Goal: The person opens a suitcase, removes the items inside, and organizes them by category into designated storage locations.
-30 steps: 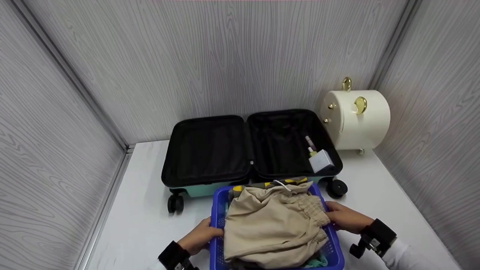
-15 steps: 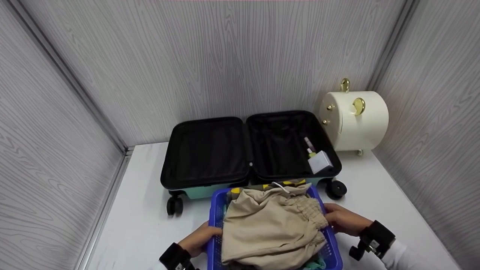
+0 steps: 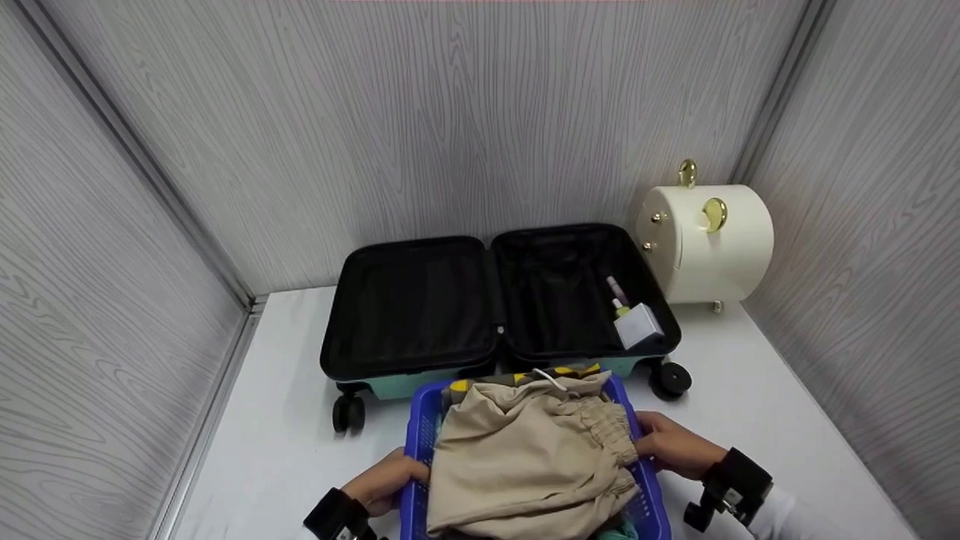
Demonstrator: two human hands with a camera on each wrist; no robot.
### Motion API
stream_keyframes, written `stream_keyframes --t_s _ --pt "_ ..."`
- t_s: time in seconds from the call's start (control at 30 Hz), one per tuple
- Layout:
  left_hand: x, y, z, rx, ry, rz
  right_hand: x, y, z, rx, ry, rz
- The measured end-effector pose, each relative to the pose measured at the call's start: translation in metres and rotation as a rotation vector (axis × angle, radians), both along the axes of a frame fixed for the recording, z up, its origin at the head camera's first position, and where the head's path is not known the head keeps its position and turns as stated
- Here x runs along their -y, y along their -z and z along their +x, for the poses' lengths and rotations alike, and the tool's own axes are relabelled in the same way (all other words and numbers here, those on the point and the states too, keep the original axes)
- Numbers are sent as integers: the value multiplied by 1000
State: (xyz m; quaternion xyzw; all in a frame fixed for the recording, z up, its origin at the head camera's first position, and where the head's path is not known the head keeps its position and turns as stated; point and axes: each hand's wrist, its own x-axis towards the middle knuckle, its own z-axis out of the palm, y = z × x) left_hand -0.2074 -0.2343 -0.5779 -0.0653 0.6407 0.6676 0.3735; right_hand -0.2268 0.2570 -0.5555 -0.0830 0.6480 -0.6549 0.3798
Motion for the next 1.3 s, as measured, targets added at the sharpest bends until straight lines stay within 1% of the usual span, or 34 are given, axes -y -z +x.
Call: stream_keyframes --t_s 0.13,0.23,0.3,0.4,0.57,0.67,0.73,0.87,0.97,1.03,1.13,1.23,1.27,1.3 --pt "7 -2 0 -39 -3 -12 7 -6 5 -8 11 -3" --pt "12 -10 -2 -73 11 -9 10 -16 7 -19 4 -12" --pt "15 -20 -5 -98 23 1 12 -25 7 -36 -5 -25" --pt "19 -38 -9 -145 31 20 15 -41 4 -84 -6 -38" --pt "22 -69 -14 -222 7 41 18 -70 -5 -184 46 -27" --pt "25 -82 -18 -265 -21 59 21 -83 -13 -238 87 -20" --pt "28 -86 -20 -270 -49 64 26 -89 -17 -254 111 -29" --pt "36 -89 -24 -254 -107 80 34 -92 -23 -260 141 -99" --pt "41 -89 -27 -245 -133 82 38 -91 -24 -267 160 -157" --pt "45 -91 -29 -249 -153 68 40 -89 -24 -276 163 -176" --pt "53 -98 -31 -257 -194 53 41 -85 -24 -278 134 -216" --pt "65 -109 -35 -273 -240 45 41 -82 -24 -284 89 -267" --pt "71 -113 -36 -272 -258 44 41 -81 -24 -291 78 -276" --pt "77 -117 -37 -276 -292 41 41 -80 -24 -303 69 -273"
